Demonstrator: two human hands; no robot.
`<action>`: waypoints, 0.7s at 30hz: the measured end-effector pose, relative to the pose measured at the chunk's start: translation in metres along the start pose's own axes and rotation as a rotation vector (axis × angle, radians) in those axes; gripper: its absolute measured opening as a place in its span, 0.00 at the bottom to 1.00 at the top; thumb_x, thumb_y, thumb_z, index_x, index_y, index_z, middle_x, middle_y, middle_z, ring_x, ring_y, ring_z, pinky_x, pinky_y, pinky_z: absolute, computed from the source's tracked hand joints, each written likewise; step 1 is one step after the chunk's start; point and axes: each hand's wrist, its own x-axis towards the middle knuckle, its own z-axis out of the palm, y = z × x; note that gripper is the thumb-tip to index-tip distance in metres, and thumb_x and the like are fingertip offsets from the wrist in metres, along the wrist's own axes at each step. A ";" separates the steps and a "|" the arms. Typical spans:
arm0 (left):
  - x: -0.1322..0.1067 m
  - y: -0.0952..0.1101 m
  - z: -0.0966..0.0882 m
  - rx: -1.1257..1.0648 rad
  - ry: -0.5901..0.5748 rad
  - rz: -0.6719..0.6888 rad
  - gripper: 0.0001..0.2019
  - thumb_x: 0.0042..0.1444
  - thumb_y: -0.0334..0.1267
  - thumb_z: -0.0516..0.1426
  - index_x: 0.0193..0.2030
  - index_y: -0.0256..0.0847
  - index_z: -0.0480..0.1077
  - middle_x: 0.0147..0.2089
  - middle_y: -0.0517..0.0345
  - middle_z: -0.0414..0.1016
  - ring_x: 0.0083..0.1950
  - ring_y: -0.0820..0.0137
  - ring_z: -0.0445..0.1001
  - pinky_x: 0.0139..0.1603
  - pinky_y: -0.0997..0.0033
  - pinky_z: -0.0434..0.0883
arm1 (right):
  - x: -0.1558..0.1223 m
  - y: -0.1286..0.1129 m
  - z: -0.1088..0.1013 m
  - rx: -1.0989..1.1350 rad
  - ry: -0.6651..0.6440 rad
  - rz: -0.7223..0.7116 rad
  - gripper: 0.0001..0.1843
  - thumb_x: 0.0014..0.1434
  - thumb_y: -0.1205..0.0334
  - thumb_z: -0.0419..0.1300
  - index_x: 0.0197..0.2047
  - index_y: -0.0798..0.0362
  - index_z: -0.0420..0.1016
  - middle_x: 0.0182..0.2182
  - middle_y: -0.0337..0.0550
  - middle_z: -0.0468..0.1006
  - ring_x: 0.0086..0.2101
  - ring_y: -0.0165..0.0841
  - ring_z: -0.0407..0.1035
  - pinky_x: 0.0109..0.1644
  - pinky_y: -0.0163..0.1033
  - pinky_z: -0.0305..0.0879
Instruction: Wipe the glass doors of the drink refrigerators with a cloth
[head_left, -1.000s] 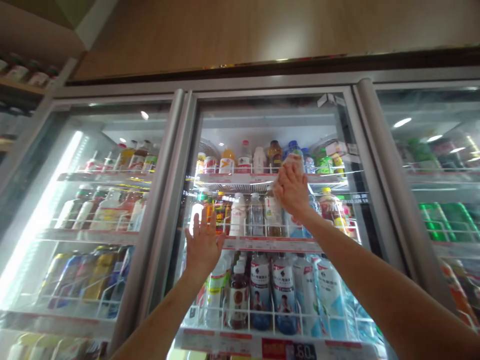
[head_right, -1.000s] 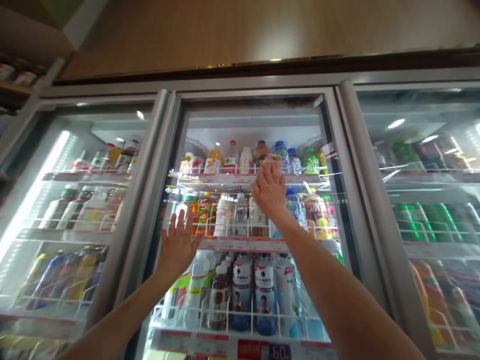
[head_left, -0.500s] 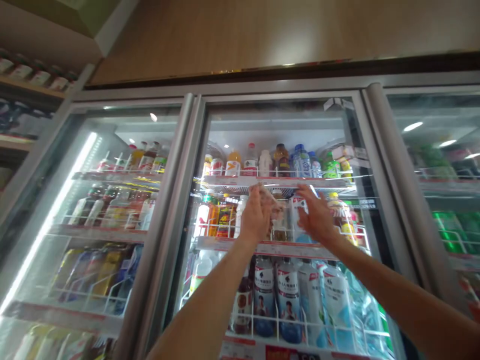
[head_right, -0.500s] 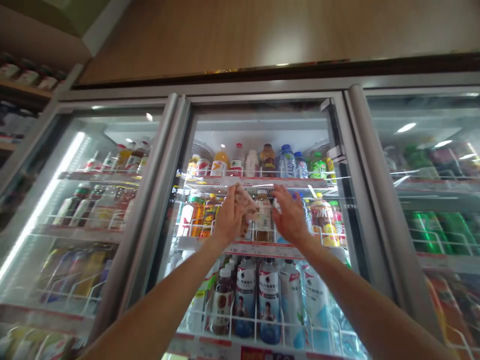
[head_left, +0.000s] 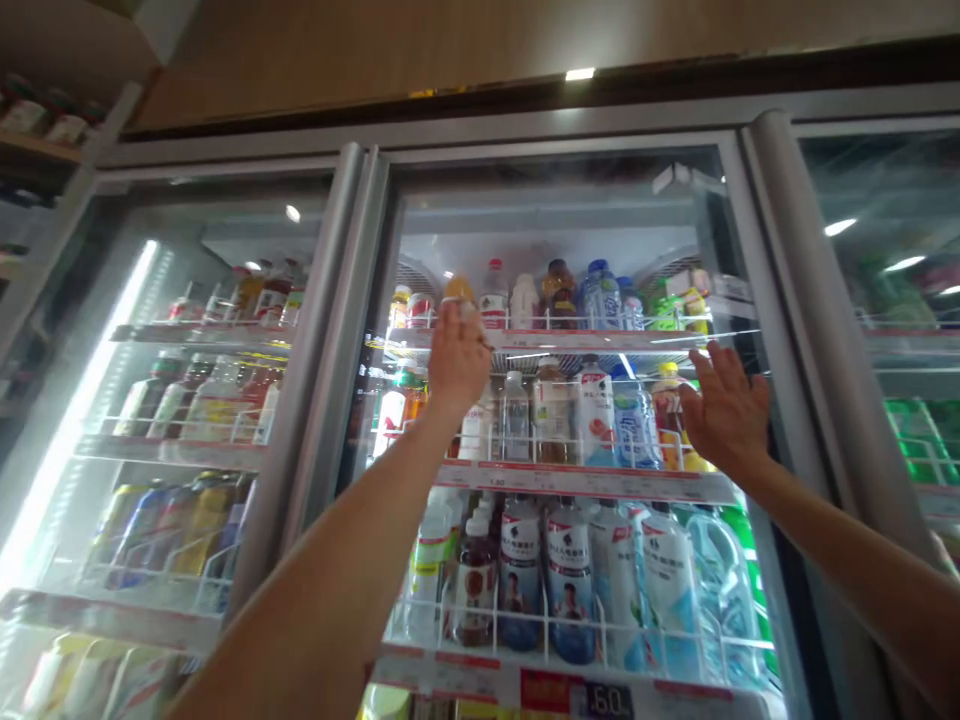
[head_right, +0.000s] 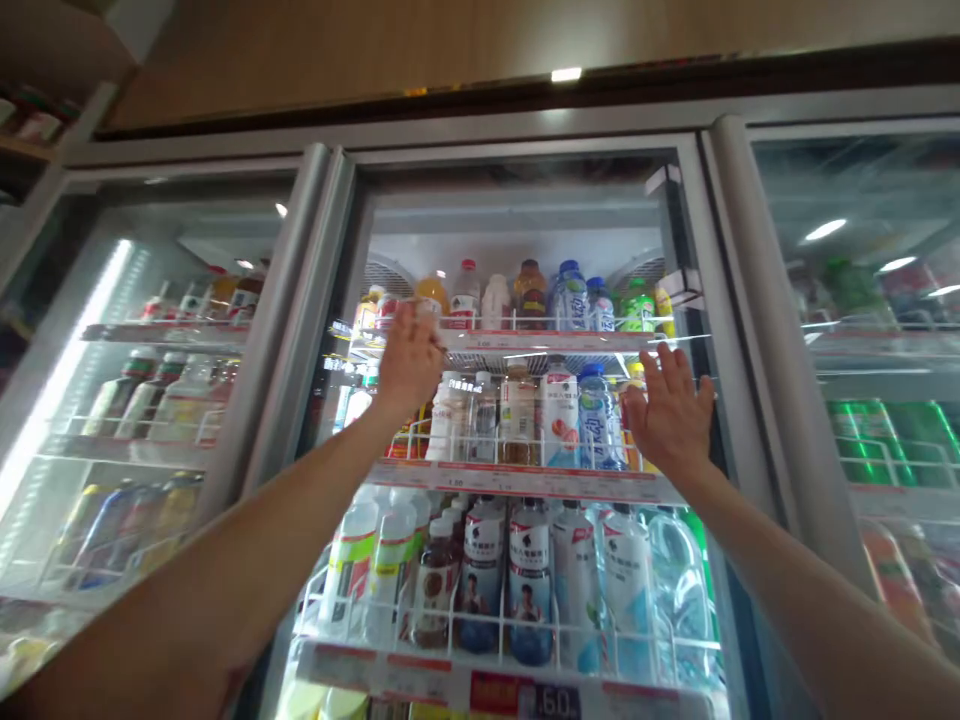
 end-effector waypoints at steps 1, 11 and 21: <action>0.006 -0.007 -0.002 0.009 0.033 -0.096 0.23 0.55 0.31 0.45 0.58 0.31 0.61 0.68 0.44 0.51 0.70 0.57 0.43 0.70 0.51 0.47 | 0.000 0.000 -0.001 -0.001 -0.003 0.004 0.30 0.64 0.52 0.37 0.63 0.58 0.56 0.64 0.54 0.54 0.64 0.43 0.46 0.62 0.59 0.46; -0.045 0.122 0.049 -0.094 -0.096 0.345 0.23 0.59 0.33 0.43 0.62 0.34 0.56 0.67 0.49 0.55 0.70 0.65 0.46 0.69 0.61 0.51 | -0.002 0.001 -0.006 0.016 -0.021 -0.022 0.31 0.65 0.51 0.36 0.64 0.59 0.54 0.64 0.54 0.52 0.64 0.43 0.45 0.63 0.59 0.44; -0.042 0.020 0.004 0.000 0.008 -0.108 0.26 0.57 0.33 0.44 0.63 0.29 0.53 0.68 0.42 0.51 0.70 0.58 0.44 0.68 0.51 0.50 | -0.003 -0.002 -0.008 0.004 -0.049 -0.007 0.32 0.64 0.50 0.36 0.64 0.61 0.53 0.65 0.55 0.50 0.64 0.45 0.43 0.63 0.60 0.44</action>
